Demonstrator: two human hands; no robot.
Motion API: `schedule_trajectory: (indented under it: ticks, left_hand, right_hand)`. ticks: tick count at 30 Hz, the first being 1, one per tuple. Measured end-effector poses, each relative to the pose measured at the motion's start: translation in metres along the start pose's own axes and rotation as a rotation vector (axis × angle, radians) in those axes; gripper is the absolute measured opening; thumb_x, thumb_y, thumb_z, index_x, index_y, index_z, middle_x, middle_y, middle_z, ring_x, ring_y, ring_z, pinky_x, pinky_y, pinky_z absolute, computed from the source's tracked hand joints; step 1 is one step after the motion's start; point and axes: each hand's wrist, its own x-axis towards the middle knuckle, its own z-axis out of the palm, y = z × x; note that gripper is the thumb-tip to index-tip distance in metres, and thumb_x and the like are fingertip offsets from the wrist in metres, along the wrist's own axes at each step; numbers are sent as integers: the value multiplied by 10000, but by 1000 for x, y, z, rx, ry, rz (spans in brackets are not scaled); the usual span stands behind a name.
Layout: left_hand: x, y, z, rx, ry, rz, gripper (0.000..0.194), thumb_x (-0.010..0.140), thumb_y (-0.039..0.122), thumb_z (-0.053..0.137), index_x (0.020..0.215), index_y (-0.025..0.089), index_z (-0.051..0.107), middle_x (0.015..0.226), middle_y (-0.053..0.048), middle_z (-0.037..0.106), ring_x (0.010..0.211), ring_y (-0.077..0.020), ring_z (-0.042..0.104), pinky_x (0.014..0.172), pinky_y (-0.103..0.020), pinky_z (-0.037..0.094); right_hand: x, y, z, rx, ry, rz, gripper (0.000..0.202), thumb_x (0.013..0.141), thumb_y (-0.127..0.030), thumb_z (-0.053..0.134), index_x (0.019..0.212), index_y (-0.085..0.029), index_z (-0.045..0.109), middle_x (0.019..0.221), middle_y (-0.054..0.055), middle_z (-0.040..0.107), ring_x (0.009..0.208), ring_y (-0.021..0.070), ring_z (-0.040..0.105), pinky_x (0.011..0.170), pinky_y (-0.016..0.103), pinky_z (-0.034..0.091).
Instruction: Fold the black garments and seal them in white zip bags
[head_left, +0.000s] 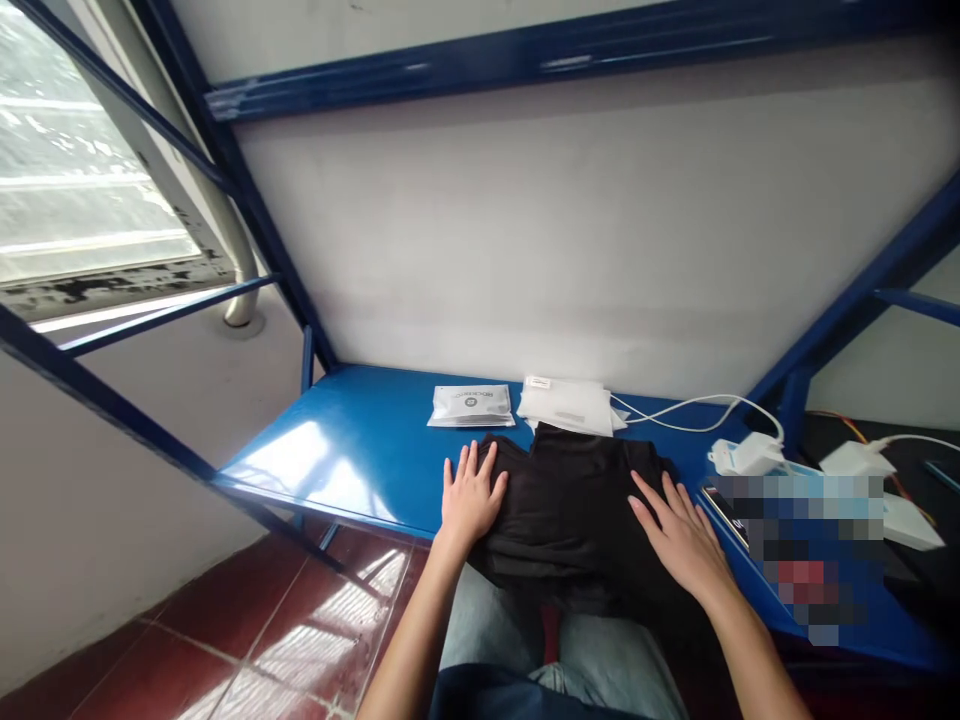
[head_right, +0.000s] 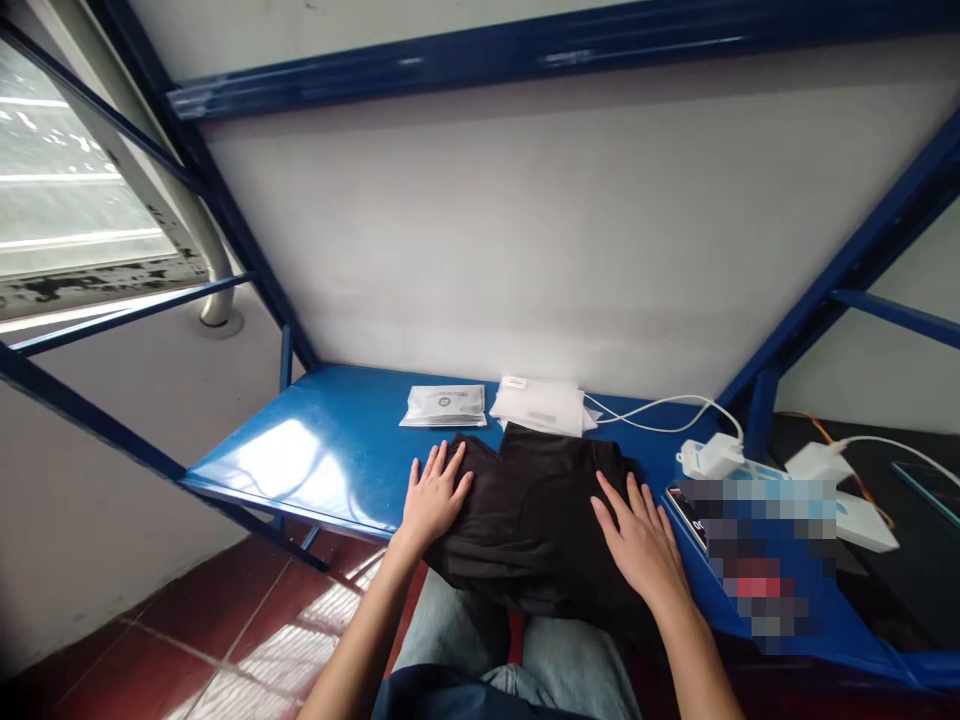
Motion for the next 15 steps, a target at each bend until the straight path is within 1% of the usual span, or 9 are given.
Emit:
schedule_trajectory:
  ticks: [1,3,5,6,8,10,13,14,15]
  left_hand:
    - [0,-1,-2,-31,15,-2,563,1043,455,471,1585,312,417,1669,-116,366,1563,-311,304,1251,-617,218]
    - [0,-9,-8,-142,55,8,471,1037,420,486,1489,299,545,1609,-104,473,1519,-286,394,1245,-570,273]
    - [2,-27,-19,-291,103,13,359,1043,382,456,1294,252,678,1446,-100,630,1368,-243,567,1172,-454,414]
    - [3,-40,-26,-352,127,6,342,1047,370,433,1193,228,707,1331,-100,692,1252,-223,642,1097,-396,481]
    - [8,-68,-42,-414,170,-32,354,1050,369,397,1064,195,706,1123,-95,745,1035,-202,706,943,-325,547]
    - [19,-94,-58,-414,188,-70,366,1051,388,386,1031,185,690,1030,-86,752,940,-196,708,870,-300,552]
    - [57,-119,-78,-399,166,-94,356,1046,408,412,1033,188,692,1067,-83,755,976,-193,702,884,-272,531]
    - [75,-122,-83,-386,150,-104,343,1039,411,436,1054,188,696,1099,-89,754,1013,-201,699,908,-274,522]
    - [94,-123,-85,-368,135,-121,331,1029,415,467,1089,186,698,1125,-100,751,1050,-216,694,938,-289,511]
  right_hand:
    - [-1,-3,-1,-1,35,-2,627,1045,-598,276,1590,-327,423,1698,119,314,1565,390,269,1191,605,347]
    - [-4,-12,-7,-26,179,-33,612,1043,-562,300,1545,-275,500,1694,150,301,1571,435,217,1181,690,299]
    - [-4,-22,-15,-17,324,-149,554,1041,-507,339,1455,-243,596,1655,164,361,1561,439,233,1188,727,250]
    - [-1,-28,-20,23,344,-240,511,1039,-483,364,1398,-246,639,1610,159,428,1538,417,298,1199,702,265]
    - [10,-45,-29,161,248,-427,419,1032,-454,417,1288,-275,696,1482,128,560,1432,348,473,1188,589,379]
    - [32,-74,-36,306,85,-551,362,1033,-444,446,1233,-298,711,1396,95,614,1326,290,575,1135,489,471]
    - [84,-145,-37,411,-86,-633,394,1050,-444,396,1264,-283,685,1379,92,613,1274,244,611,1051,396,533]
    - [105,-173,-33,365,-122,-612,438,1058,-447,351,1320,-264,651,1399,107,598,1269,236,613,1030,380,537]
    - [126,-201,-27,261,-144,-538,479,1066,-460,299,1381,-269,605,1428,109,577,1277,222,605,1036,375,525]
